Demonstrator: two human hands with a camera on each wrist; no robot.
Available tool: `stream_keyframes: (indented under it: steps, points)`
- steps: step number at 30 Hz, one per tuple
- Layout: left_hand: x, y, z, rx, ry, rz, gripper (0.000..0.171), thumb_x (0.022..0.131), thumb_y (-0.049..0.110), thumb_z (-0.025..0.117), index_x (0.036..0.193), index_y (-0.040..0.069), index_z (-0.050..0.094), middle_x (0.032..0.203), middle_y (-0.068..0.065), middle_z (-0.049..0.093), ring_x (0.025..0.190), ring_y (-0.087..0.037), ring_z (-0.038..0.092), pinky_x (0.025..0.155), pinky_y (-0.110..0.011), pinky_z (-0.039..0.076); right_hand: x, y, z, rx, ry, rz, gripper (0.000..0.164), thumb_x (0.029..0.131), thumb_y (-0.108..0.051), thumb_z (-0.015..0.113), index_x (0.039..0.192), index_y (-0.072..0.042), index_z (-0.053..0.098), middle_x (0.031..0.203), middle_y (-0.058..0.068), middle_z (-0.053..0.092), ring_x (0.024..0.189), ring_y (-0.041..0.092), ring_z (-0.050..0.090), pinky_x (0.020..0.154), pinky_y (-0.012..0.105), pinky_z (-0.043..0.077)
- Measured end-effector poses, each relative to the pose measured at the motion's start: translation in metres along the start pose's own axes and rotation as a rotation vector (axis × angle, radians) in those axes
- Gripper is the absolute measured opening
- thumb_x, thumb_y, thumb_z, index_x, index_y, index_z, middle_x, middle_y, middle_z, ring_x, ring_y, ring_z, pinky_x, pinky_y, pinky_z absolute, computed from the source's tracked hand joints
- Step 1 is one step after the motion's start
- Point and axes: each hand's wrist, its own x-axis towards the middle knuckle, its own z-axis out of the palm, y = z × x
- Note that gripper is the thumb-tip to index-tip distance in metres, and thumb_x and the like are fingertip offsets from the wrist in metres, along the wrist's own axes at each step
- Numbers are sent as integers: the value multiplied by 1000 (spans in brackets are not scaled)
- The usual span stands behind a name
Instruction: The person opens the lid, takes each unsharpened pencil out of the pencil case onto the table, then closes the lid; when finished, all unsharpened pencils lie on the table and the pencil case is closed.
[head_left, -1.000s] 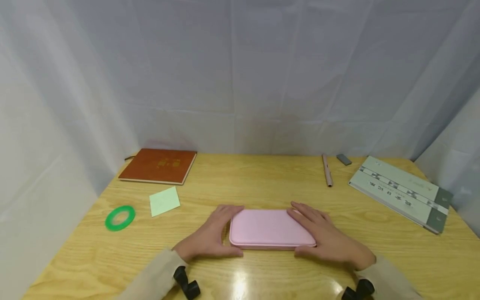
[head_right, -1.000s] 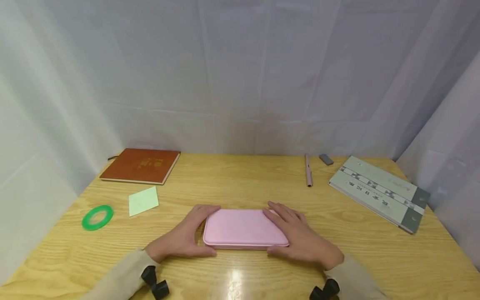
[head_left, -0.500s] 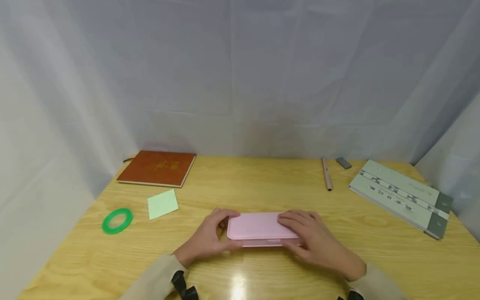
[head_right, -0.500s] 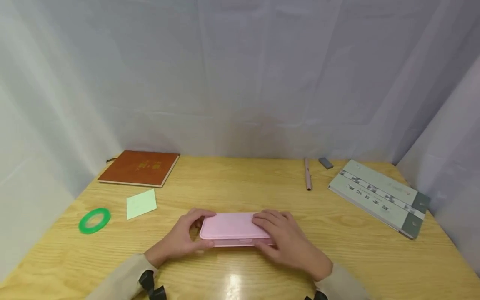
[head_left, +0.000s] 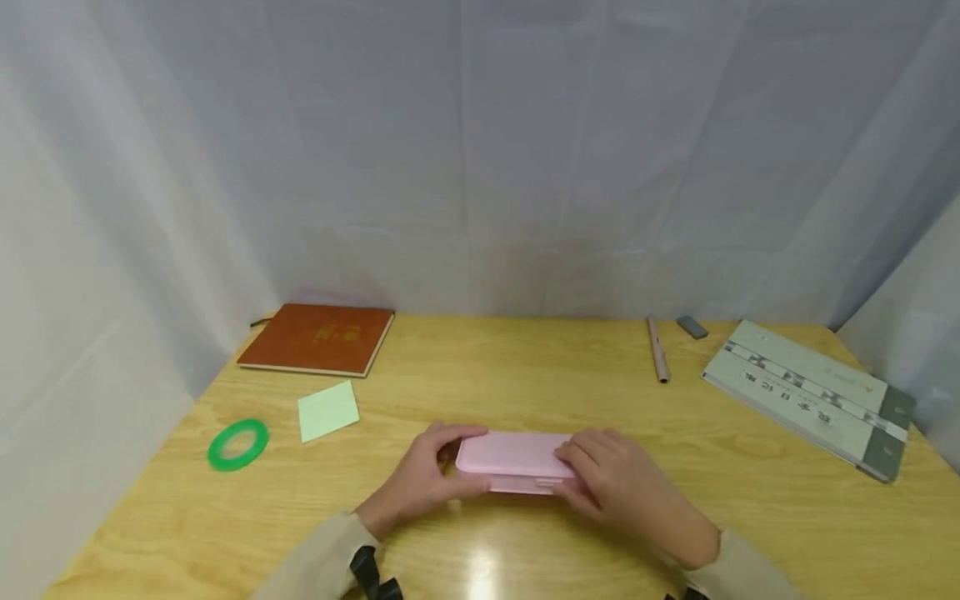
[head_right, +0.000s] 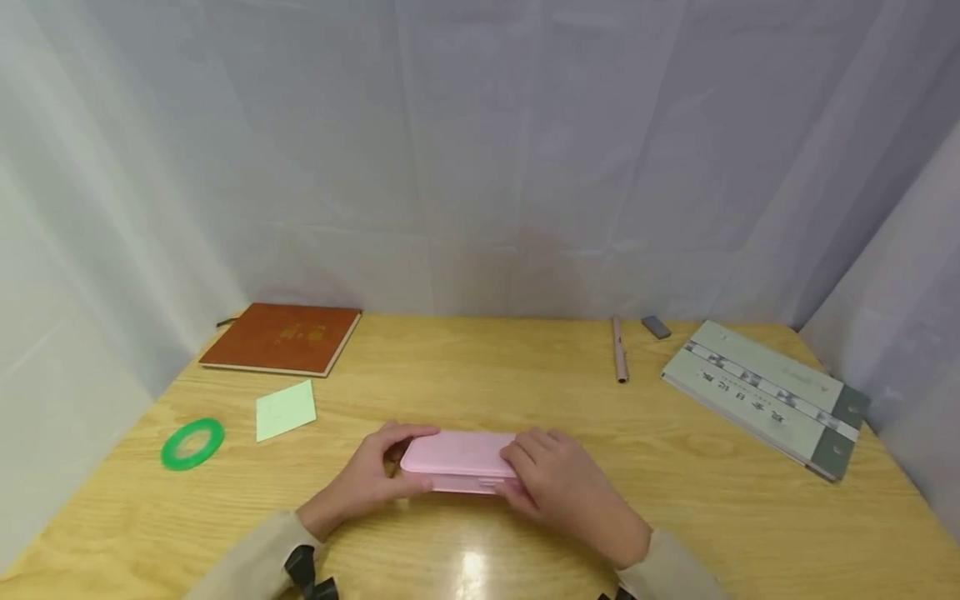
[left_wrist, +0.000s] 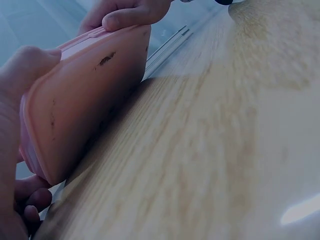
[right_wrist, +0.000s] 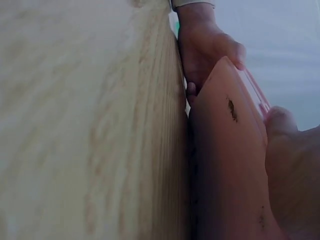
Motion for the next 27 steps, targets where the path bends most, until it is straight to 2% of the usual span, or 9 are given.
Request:
stream_keyframes:
  steps: [5,8,14,18,22,25,27]
  points:
    - [4,4,3,-41,-5,-37,60,70,20,86,124,7,64,101,-12,56,87,-16,52,73,-22,48,-1,-1,-2,-79,-25,-24,55,104,-43,26,96,-5,65,89,3,65,81,16,61,71,34,53]
    - [7,6,6,-63,-15,-44,62,69,19,87,125,5,63,103,-13,56,88,-16,52,74,-22,49,-4,-1,-4,-91,-28,-18,59,105,-42,22,96,-3,65,90,5,65,83,18,61,72,34,53]
    - [6,7,6,14,-1,-38,70,62,27,91,126,14,64,101,-6,56,86,-14,49,73,-22,46,-8,-1,-7,0,-22,44,51,101,-48,37,103,-7,67,98,2,65,90,17,60,79,38,52]
    - [4,4,6,-3,-37,17,82,58,24,93,132,11,58,107,-7,54,93,-15,50,83,-25,49,-6,5,-7,37,88,29,49,100,-48,40,99,-9,70,94,0,67,86,17,62,74,37,50]
    - [2,3,4,-5,-46,-16,110,53,28,95,145,9,38,119,-4,57,101,-14,54,96,-29,46,8,19,-8,28,211,32,48,100,-46,42,87,-9,69,81,1,67,72,16,62,63,34,47]
    - [0,4,3,48,-21,-63,125,47,35,96,149,15,26,122,1,60,102,-12,55,99,-32,43,20,34,-8,68,238,77,48,100,-46,43,85,-8,69,78,2,68,66,14,61,60,34,49]
    - [0,5,3,87,-11,-66,133,43,38,96,151,19,21,123,0,60,102,-12,53,100,-35,41,26,44,-7,116,224,103,44,99,-43,46,87,-7,69,79,3,70,66,12,62,60,33,51]
